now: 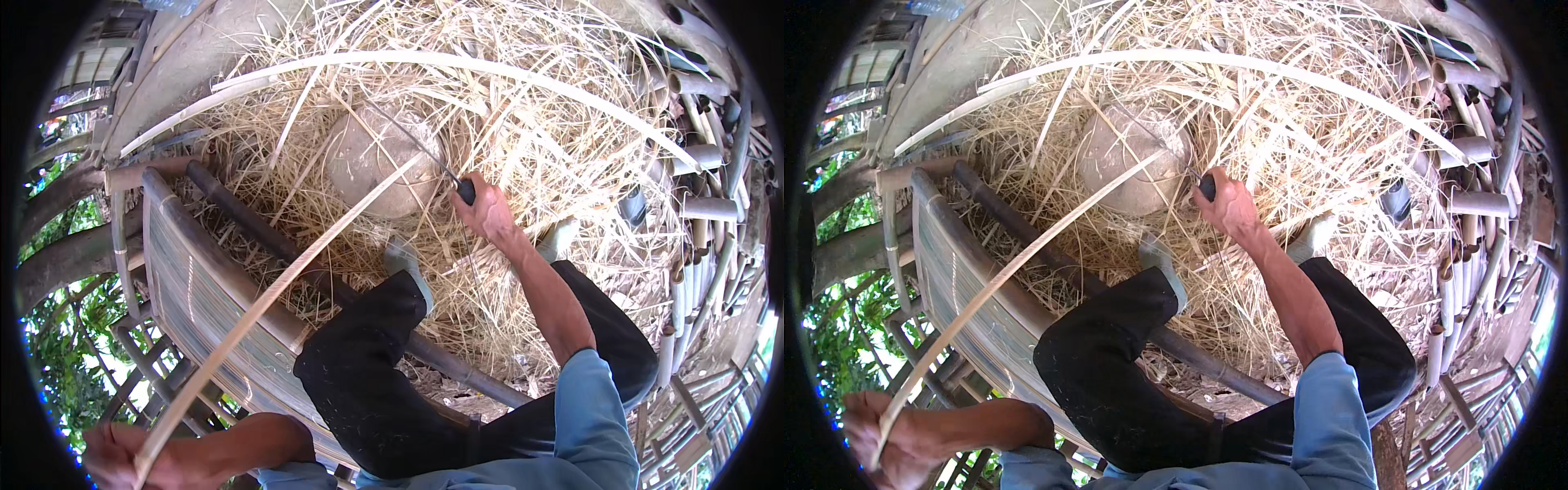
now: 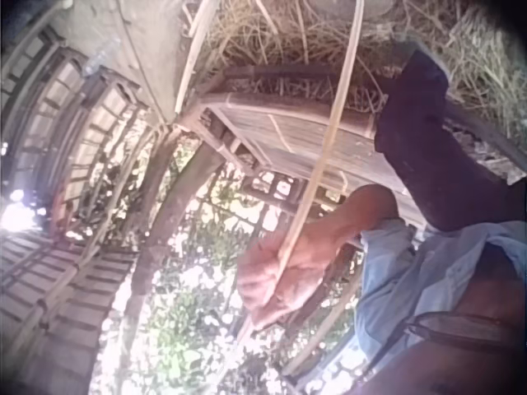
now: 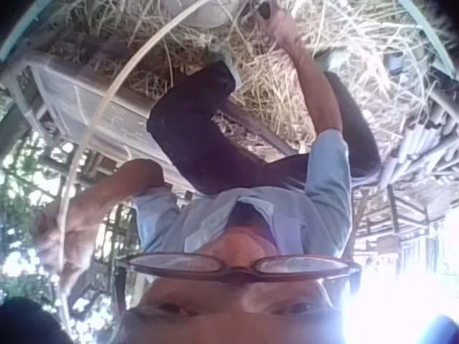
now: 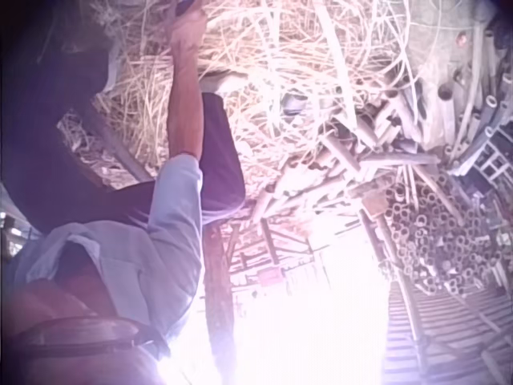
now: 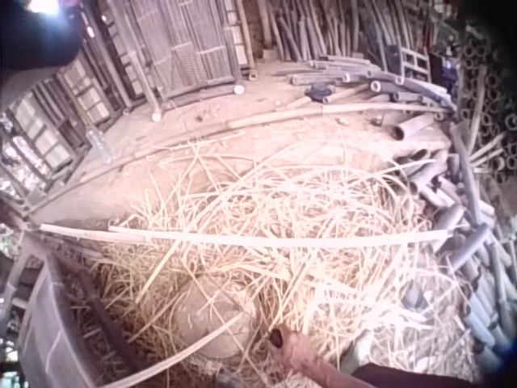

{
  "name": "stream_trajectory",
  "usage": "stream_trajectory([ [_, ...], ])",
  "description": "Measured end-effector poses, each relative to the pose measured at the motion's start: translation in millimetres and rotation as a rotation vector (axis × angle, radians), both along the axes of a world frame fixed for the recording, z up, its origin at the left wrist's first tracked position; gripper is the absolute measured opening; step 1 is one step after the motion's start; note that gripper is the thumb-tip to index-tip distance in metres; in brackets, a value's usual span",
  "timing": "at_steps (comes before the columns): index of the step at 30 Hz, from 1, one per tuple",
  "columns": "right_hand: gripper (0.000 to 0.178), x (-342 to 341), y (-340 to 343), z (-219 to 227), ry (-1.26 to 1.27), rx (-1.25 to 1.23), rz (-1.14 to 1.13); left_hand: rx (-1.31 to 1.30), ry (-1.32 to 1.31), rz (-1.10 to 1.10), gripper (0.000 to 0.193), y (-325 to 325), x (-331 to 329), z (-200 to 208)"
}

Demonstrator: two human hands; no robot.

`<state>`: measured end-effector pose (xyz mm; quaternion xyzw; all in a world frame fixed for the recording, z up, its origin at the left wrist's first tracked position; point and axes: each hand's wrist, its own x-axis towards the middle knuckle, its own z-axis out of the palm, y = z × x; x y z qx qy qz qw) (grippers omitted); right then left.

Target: The person uses a large knife to shave and thin out long strips of bamboo, working over a pile of straw and a wooden bench.

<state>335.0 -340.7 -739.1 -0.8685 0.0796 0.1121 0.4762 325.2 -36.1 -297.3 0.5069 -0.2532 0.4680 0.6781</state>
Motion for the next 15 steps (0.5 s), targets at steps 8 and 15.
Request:
stream_trajectory([
  [8, 0.030, -2.1, 4.0, -7.4, -0.136, -0.080, -0.014, -0.475, 0.569, 0.516, 0.053, 107.9, 12.7, -52.9],
  [15, 0.029, -3.3, -2.7, -2.3, -0.130, -0.115, -0.012, -0.793, 0.769, 0.432, 0.053, 195.5, -39.4, -118.4],
])
